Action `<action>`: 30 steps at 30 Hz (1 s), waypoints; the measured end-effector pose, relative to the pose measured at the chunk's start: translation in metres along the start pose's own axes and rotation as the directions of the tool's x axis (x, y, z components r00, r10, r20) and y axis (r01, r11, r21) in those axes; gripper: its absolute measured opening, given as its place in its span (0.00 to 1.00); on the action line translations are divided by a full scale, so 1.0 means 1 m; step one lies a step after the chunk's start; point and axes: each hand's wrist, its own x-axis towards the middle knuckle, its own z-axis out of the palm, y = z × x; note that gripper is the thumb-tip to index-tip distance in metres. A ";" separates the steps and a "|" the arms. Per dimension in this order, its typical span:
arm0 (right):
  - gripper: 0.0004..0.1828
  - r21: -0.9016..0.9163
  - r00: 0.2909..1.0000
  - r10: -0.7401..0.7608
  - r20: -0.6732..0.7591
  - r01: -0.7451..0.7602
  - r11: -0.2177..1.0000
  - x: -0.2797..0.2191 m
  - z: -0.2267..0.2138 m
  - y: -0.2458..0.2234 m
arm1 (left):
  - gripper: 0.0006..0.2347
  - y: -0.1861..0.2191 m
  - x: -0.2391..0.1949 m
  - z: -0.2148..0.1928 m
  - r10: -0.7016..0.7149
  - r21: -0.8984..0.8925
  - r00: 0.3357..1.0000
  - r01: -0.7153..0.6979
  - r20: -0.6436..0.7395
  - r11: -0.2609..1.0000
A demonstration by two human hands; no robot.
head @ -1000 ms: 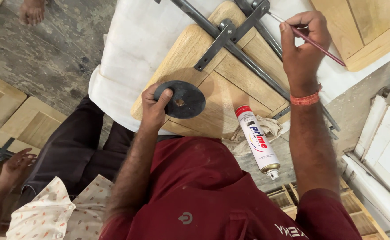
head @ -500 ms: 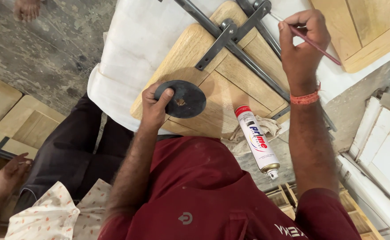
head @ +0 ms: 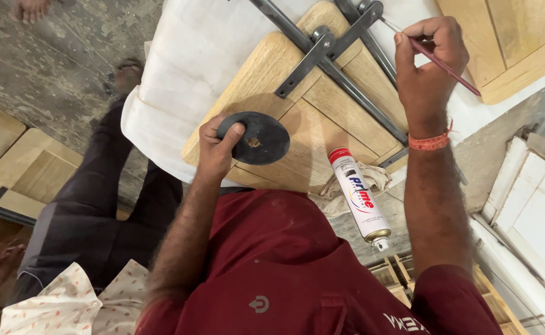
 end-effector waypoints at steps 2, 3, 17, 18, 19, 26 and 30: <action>0.11 0.009 1.000 -0.012 -0.003 0.012 1.000 0.001 0.001 0.001 | 0.07 -0.003 -0.001 -0.002 -0.004 0.018 1.000 0.004 -0.002 1.000; 0.10 0.020 1.000 -0.026 -0.007 0.026 0.999 0.002 0.002 0.002 | 0.07 -0.005 -0.001 -0.003 -0.006 0.038 1.000 0.006 -0.004 0.999; 0.10 0.004 1.000 -0.017 0.009 0.017 1.000 0.002 0.003 -0.005 | 0.08 0.002 0.001 0.002 -0.011 0.021 1.000 0.011 0.000 1.000; 0.10 -0.018 1.000 -0.009 0.018 0.010 1.000 0.002 0.003 -0.005 | 0.08 0.001 0.001 0.001 -0.006 0.021 1.000 0.006 0.000 1.000; 0.10 -0.015 1.000 -0.011 0.020 0.011 1.000 0.002 0.003 -0.006 | 0.08 0.001 0.000 0.001 -0.006 0.022 1.000 0.006 -0.004 1.000; 0.10 -0.016 1.000 -0.007 -0.002 0.007 1.000 0.007 0.004 -0.008 | 0.08 0.000 0.001 0.002 -0.017 0.026 1.000 0.017 -0.011 1.000; 0.10 -0.029 1.000 -0.005 0.012 0.005 1.000 0.003 0.002 -0.011 | 0.07 -0.002 0.001 0.000 -0.024 0.021 1.000 0.025 -0.019 0.999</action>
